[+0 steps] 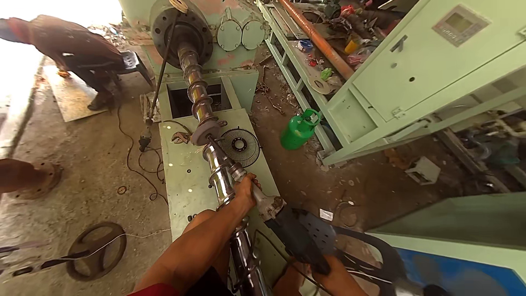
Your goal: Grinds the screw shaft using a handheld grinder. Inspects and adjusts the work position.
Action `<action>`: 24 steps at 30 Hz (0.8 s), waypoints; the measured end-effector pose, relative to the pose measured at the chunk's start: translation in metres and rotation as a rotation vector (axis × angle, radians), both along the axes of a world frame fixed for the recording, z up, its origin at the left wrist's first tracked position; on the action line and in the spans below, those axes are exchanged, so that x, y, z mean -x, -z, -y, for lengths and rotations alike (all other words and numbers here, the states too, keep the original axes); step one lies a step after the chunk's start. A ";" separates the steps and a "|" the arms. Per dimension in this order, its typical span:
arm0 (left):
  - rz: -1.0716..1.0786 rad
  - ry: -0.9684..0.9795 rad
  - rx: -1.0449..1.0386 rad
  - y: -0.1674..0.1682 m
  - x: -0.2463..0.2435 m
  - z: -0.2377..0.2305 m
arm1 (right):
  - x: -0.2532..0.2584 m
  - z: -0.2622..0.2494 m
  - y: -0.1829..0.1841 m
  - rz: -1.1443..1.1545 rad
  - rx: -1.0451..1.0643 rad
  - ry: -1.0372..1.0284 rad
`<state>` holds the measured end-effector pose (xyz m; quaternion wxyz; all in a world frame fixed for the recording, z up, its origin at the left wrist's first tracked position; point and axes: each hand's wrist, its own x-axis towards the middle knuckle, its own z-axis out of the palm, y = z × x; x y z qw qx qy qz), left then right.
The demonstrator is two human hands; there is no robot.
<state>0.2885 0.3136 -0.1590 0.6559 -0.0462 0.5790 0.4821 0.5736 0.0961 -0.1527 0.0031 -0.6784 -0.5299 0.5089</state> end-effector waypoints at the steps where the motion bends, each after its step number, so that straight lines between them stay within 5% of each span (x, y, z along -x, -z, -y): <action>1: 0.002 0.010 -0.006 0.001 -0.002 -0.003 | -0.001 0.000 0.002 -0.003 0.007 0.017; 13: -0.010 0.120 0.003 0.027 -0.032 -0.039 | 0.006 -0.004 -0.002 -0.167 0.136 0.233; 24: 0.007 0.064 -0.002 0.007 -0.025 -0.027 | 0.000 -0.004 -0.010 -0.059 0.103 0.142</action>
